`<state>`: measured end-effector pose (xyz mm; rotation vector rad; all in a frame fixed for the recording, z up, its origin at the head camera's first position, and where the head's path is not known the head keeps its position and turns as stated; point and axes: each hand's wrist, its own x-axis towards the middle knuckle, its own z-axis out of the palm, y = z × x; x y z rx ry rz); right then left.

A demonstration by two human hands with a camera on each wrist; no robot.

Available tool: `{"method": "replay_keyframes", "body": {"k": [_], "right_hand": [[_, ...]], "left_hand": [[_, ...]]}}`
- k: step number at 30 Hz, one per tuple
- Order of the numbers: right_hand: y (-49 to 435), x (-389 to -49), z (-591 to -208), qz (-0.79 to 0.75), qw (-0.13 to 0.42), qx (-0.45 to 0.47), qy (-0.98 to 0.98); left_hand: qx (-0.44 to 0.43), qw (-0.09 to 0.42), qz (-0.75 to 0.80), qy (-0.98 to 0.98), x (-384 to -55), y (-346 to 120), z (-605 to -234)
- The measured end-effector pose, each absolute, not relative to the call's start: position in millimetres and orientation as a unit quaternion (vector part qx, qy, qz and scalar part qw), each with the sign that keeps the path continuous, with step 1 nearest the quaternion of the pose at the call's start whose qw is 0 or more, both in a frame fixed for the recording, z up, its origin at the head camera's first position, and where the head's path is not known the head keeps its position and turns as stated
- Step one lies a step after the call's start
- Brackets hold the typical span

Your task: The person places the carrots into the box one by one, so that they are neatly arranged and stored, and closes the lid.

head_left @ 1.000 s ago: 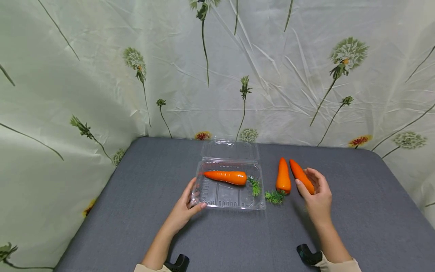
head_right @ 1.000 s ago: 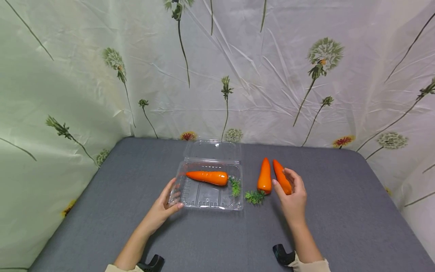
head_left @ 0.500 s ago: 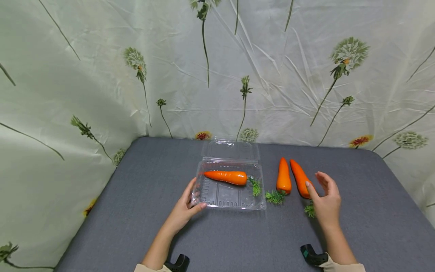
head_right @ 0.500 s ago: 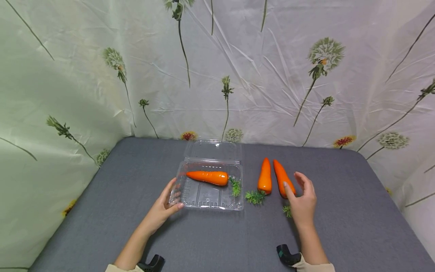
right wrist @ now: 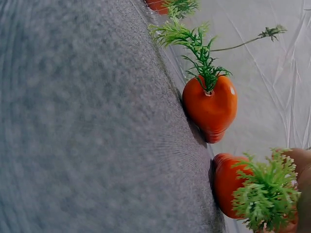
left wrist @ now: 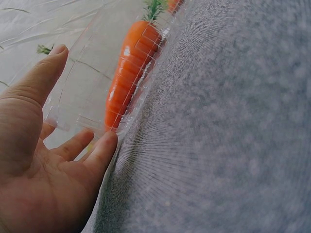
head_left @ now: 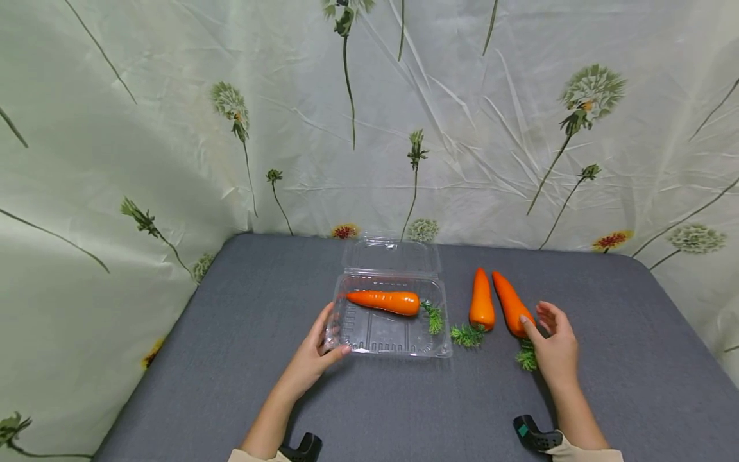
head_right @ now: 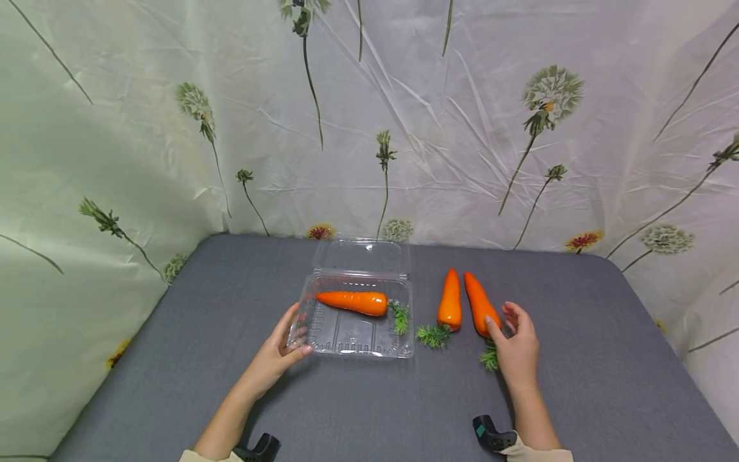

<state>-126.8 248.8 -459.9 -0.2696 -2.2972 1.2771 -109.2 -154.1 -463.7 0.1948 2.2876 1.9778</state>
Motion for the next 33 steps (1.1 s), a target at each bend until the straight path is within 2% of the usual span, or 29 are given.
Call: {"method": "replay_keyframes", "body": {"k": [5,15,22,33], "right_hand": [[249,-127,-461,0.482,0.191,-0.121,-0.847],[250,-126,-461,0.471,0.131,-0.127,-0.863],[250,-123,-457,0.416,0.126,-0.126,-0.892],[248,-125,-451,0.502,0.153,-0.183,-0.831]], "left_hand": [[0.068,0.049,0.645,0.76,-110,-155,-470],[0.077,0.046,0.645,0.759,-110,-155,-469],[0.068,0.059,0.654,0.751,-104,-152,-450],[0.077,0.066,0.656,0.748,-100,-150,-439]]}}
